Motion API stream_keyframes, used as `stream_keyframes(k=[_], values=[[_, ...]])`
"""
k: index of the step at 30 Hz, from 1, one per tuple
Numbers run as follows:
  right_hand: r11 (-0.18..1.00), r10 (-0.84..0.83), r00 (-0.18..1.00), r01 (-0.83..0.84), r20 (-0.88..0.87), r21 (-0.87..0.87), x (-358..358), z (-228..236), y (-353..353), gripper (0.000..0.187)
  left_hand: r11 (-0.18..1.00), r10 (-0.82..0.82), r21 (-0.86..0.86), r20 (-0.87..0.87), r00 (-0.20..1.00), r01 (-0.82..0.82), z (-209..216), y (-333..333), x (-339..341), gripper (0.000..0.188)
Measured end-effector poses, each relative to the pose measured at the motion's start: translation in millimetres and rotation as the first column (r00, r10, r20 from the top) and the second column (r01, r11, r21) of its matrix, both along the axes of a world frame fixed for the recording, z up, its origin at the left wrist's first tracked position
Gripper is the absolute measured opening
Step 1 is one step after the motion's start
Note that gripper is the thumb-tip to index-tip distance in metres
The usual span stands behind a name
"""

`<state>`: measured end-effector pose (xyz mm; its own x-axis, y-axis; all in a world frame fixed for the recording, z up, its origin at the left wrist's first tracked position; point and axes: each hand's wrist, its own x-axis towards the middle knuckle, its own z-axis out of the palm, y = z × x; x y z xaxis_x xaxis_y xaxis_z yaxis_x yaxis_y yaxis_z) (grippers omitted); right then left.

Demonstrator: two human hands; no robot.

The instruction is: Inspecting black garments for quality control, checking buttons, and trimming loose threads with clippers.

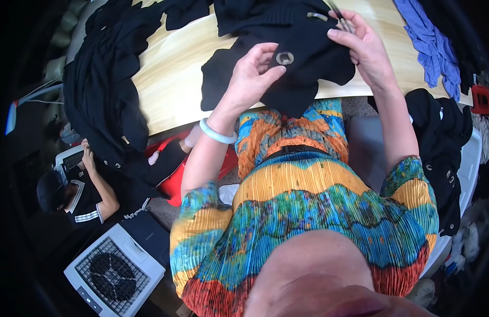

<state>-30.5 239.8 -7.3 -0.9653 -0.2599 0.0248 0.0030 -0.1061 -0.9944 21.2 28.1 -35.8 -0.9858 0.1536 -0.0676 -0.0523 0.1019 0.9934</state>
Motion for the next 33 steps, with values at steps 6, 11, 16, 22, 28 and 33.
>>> stream_keyframes(k=[6, 11, 16, 22, 28, 33], values=[[0.957, 0.029, 0.989, -0.069, -0.142, -0.282, -11, 42, 4, 0.032, 0.839, -0.166, 0.539, 0.134, 0.977, 0.069, 39, 6, -1, 0.035], [0.962, -0.075, 0.915, 0.171, -0.397, 0.211, -17, -11, 10, 0.039, 0.876, -0.139, 0.478, 0.136, 0.981, 0.058, 36, 3, -6, 0.037], [0.978, 0.207, 0.94, -0.197, -0.271, 0.063, 3, -3, -8, 0.032, 0.917, -0.171, 0.388, 0.187, 0.967, 0.088, 28, 0, -3, 0.039], [0.96, 0.189, 0.948, -0.123, -0.257, 0.251, 16, -2, -5, 0.037, 0.927, -0.118, 0.369, 0.128, 0.985, 0.063, 32, 2, 1, 0.038], [0.983, 0.166, 0.97, -0.149, -0.175, 0.106, 36, -6, -13, 0.042, 0.928, -0.111, 0.362, 0.044, 0.993, 0.088, 29, 12, 6, 0.038], [0.968, 0.028, 0.964, 0.04, -0.263, 0.248, 41, -13, -20, 0.04, 0.994, -0.106, 0.013, -0.15, 0.983, 0.109, 12, 26, 10, 0.042]])
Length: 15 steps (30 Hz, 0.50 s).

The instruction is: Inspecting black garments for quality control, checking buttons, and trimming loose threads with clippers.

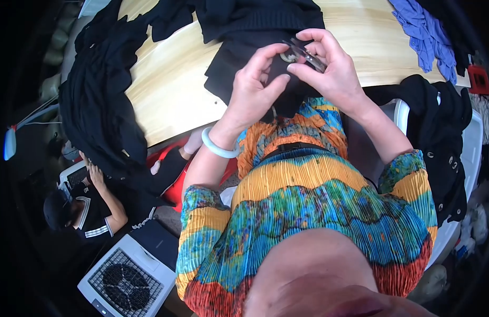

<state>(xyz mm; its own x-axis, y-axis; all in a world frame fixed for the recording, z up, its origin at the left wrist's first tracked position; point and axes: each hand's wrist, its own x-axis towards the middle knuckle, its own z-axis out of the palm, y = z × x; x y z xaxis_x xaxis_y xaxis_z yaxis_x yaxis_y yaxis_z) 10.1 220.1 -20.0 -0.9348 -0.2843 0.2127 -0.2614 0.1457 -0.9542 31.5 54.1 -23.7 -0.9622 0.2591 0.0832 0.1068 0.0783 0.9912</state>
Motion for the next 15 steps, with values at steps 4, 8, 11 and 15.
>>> stream_keyframes(k=[4, 8, 11, 15], values=[[0.998, 0.037, 0.99, -0.03, 0.136, -0.054, -4, 2, 4, 0.033, 0.999, 0.043, 0.012, 0.039, 0.998, -0.044, 0, -1, 2, 0.043], [0.979, 0.133, 0.947, -0.079, 0.292, -0.191, -9, -6, 8, 0.033, 0.987, 0.018, 0.154, 0.144, 0.989, -0.04, 3, -9, -1, 0.045], [0.967, 0.141, 0.967, -0.088, 0.214, -0.24, -13, -11, 7, 0.035, 0.988, -0.034, 0.151, 0.139, 0.99, 0.013, 5, -14, 1, 0.045], [0.915, 0.319, 0.94, -0.273, 0.118, -0.297, -16, -16, 3, 0.044, 0.98, -0.069, 0.196, 0.185, 0.98, 0.032, 9, -13, 1, 0.046]])
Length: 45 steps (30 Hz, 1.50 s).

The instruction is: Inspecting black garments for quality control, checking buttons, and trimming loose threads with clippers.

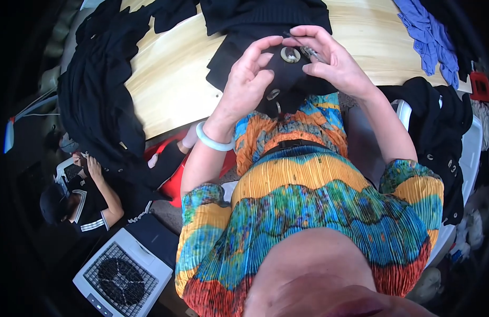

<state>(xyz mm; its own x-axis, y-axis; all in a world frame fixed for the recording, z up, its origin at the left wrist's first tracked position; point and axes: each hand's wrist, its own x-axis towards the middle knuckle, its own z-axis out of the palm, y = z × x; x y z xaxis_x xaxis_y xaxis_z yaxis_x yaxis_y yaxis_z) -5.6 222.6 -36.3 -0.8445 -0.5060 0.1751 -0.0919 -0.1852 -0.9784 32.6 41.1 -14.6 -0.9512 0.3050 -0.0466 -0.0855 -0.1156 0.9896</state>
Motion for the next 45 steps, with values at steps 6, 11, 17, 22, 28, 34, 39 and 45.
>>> stream_keyframes(k=[6, 11, 17, 22, 28, 34, 39, 45], values=[[0.999, 0.037, 0.982, -0.041, 0.184, 0.021, -1, -3, -2, 0.043, 0.976, 0.198, -0.062, -0.155, 0.968, -0.21, -18, 7, 3, 0.031], [0.999, -0.039, 0.966, 0.033, 0.254, 0.027, 1, -2, -3, 0.043, 0.908, 0.312, -0.192, -0.284, 0.906, -0.373, -24, 12, 10, 0.02], [0.995, -0.091, 0.98, 0.084, 0.179, 0.049, 3, -5, -7, 0.041, 0.736, 0.339, -0.283, -0.632, 0.697, -0.615, -31, 20, 13, 0.035], [0.996, -0.083, 0.984, 0.081, 0.158, 0.023, 4, -11, -11, 0.04, 0.662, 0.299, -0.257, -0.771, 0.562, -0.704, -41, 20, 9, 0.025], [0.994, -0.087, 0.989, 0.078, 0.124, 0.071, 5, -10, -9, 0.04, 0.599, 0.175, -0.307, -0.851, 0.496, -0.739, -35, 20, 4, 0.011], [0.946, -0.19, 0.982, 0.185, -0.007, 0.267, 7, -15, -1, 0.033, 0.87, 0.235, -0.438, -0.036, 0.971, -0.227, -8, 7, -2, 0.008], [0.973, -0.15, 0.971, 0.111, 0.187, 0.203, 29, 24, 5, 0.027, 0.968, 0.097, 0.182, 0.354, 0.93, -0.171, -9, -6, -8, 0.008], [0.971, 0.006, 0.925, -0.096, 0.379, 0.219, 36, 33, 5, 0.022, 0.956, 0.138, 0.212, 0.285, 0.949, -0.202, -9, 4, -4, 0.009]])
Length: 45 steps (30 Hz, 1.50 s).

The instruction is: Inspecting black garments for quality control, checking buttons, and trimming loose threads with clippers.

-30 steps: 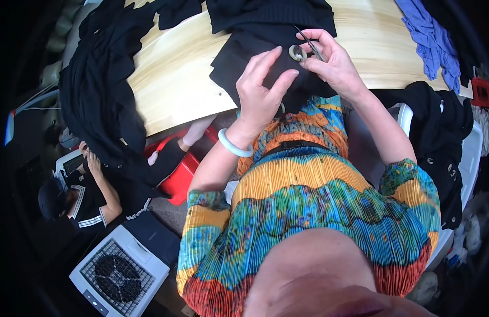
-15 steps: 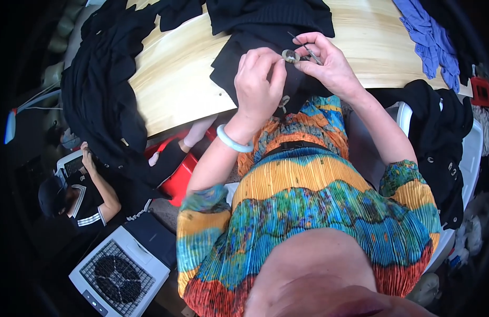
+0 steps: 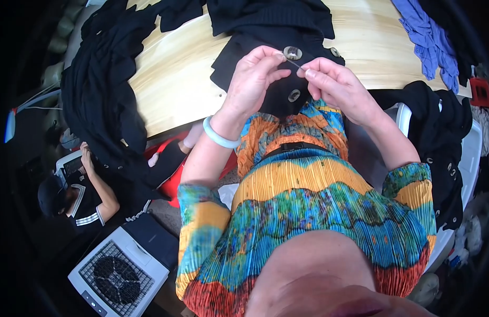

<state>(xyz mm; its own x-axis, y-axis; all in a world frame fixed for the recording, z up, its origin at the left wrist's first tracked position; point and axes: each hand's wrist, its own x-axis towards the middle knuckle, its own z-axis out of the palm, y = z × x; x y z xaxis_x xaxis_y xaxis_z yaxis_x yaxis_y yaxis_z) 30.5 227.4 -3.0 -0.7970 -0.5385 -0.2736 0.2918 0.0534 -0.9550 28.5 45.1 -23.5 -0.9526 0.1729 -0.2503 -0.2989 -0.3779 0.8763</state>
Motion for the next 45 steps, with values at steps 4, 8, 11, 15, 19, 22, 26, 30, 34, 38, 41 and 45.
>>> stream_keyframes(k=[4, 8, 11, 15, 19, 22, 26, 30, 34, 38, 41, 45], values=[[0.998, -0.02, 0.993, 0.026, 0.12, -0.049, -5, -8, 1, 0.023, 1.0, 0.006, -0.03, -0.055, 0.998, -0.008, -2, 6, 0, 0.008], [0.997, -0.001, 0.987, 0.014, 0.161, -0.08, -10, -13, 1, 0.023, 0.999, 0.029, -0.033, -0.09, 0.996, -0.032, -7, 6, 2, 0.006], [0.992, 0.013, 0.975, 0.014, 0.222, -0.123, -12, -11, 0, 0.022, 0.999, 0.017, -0.046, -0.141, 0.99, -0.023, -10, 5, 3, 0.005], [0.992, 0.001, 0.977, 0.025, 0.214, -0.122, -15, -13, -2, 0.021, 0.987, -0.027, -0.159, -0.241, 0.97, -0.012, -18, 5, 1, 0.005], [0.993, 0.023, 0.982, -0.001, 0.186, -0.114, -18, -17, -1, 0.02, 0.975, -0.045, -0.224, -0.243, 0.969, -0.011, -15, 2, -1, 0.006], [0.987, -0.051, 0.998, 0.055, 0.03, -0.154, -19, -15, 3, 0.021, 0.986, 0.06, 0.161, -0.09, 0.994, -0.045, -11, -9, -5, 0.009], [0.986, -0.146, 0.931, 0.109, -0.334, -0.127, -39, -10, 8, 0.031, 0.975, 0.02, 0.222, -0.067, 0.998, -0.005, -15, -26, -13, 0.013], [0.986, 0.107, 0.936, -0.144, -0.336, -0.087, -60, -34, 1, 0.04, 0.978, -0.051, 0.197, -0.093, 0.994, 0.069, -13, -28, -23, 0.013], [0.979, 0.15, 0.971, -0.171, -0.185, -0.107, -57, -28, -8, 0.041, 0.989, -0.027, 0.143, -0.121, 0.992, 0.045, -10, -31, -29, 0.012], [0.987, 0.033, 0.996, -0.046, -0.085, -0.155, -59, -33, -10, 0.04, 0.905, 0.195, -0.301, -0.337, 0.921, -0.302, -10, -21, -22, 0.018], [0.976, -0.011, 1.0, 0.01, -0.004, -0.218, -60, -35, -9, 0.037, 0.753, 0.307, -0.393, -0.499, 0.81, -0.527, -11, -16, -3, 0.015], [0.96, -0.063, 0.996, 0.079, 0.069, -0.269, -56, -34, -12, 0.033, 0.683, 0.152, -0.5, -0.617, 0.773, -0.533, -17, 14, 11, 0.016]])
